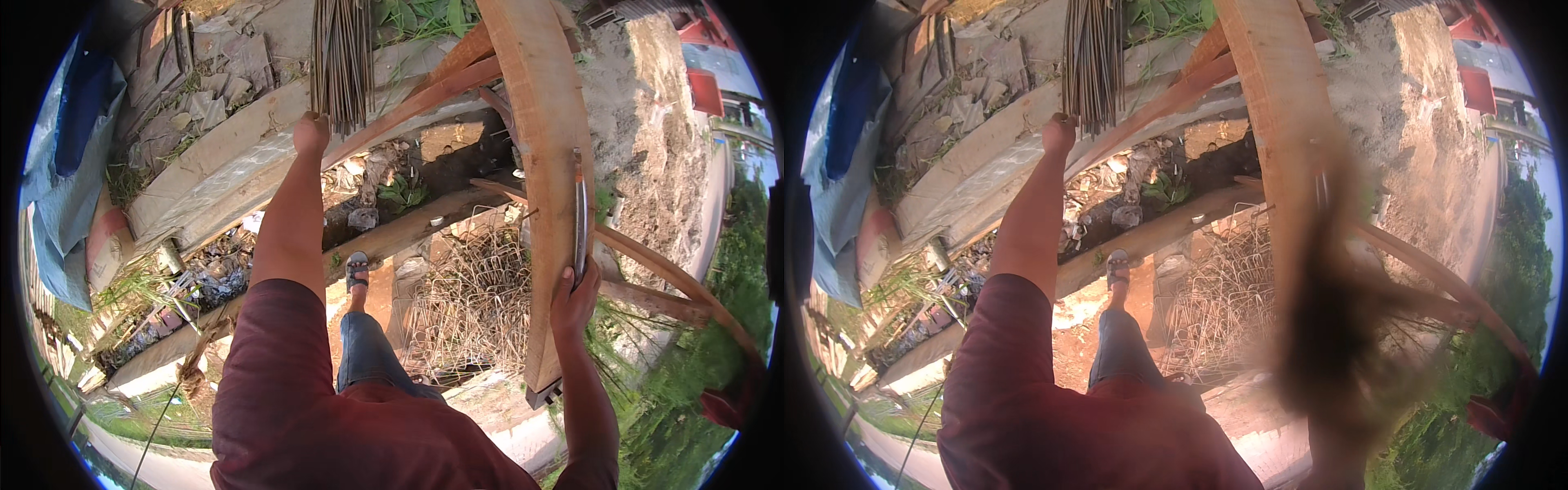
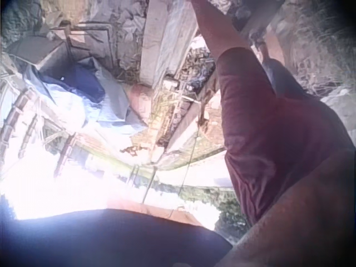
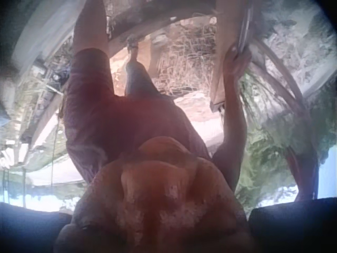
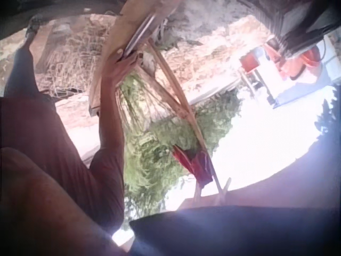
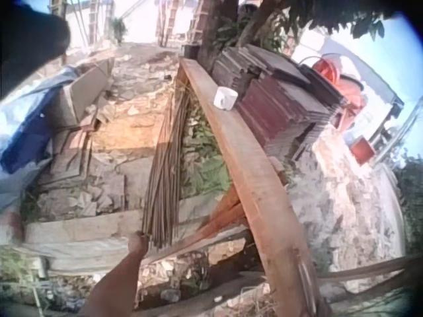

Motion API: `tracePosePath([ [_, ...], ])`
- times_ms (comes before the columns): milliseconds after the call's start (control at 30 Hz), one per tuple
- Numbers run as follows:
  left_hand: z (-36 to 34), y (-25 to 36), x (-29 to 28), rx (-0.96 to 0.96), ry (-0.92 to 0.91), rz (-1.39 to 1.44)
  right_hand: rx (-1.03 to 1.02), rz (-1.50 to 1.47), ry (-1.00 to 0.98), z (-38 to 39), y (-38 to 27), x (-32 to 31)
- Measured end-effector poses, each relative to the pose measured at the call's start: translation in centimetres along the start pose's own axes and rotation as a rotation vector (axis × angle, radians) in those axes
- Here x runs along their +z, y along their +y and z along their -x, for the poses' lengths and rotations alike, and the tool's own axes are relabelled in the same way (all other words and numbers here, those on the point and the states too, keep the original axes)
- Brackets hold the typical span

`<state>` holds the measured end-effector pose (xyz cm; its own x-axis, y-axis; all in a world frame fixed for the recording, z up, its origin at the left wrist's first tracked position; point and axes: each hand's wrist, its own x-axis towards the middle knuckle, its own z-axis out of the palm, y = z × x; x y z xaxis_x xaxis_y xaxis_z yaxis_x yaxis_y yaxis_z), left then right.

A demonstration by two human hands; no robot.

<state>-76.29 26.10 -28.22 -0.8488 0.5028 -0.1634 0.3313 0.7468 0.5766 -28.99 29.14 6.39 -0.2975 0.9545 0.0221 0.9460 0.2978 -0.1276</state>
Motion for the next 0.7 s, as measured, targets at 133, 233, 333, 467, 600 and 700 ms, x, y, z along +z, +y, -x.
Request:
tracePosePath([
  [133,-3.7,3.1,-0.1,-0.087,-0.129,-0.154,-0.004,0.038,0.024,0.4,0.6,0.2],
  [233,-4.5,3.2,1.1,-0.085,-0.173,-0.271,0.023,0.008,-0.002,0.2,0.1,-0.1],
  [333,-4.5,2.5,1.2,-0.074,-0.172,-0.230,0.043,0.047,0.001,0.4,0.0,-0.1],
  [467,-1.3,0.9,0.6,0.043,-0.224,-0.132,0.016,0.047,0.023,0.4,0.2,0.0],
  [600,10.5,-3.4,1.0,0.122,-0.328,-0.034,0.031,0.016,0.017,0.4,-0.3,-0.5],
  [700,23.3,-7.3,-0.1,0.063,-0.505,-0.023,0.067,0.000,0.007,0.6,-0.8,-1.1],
])
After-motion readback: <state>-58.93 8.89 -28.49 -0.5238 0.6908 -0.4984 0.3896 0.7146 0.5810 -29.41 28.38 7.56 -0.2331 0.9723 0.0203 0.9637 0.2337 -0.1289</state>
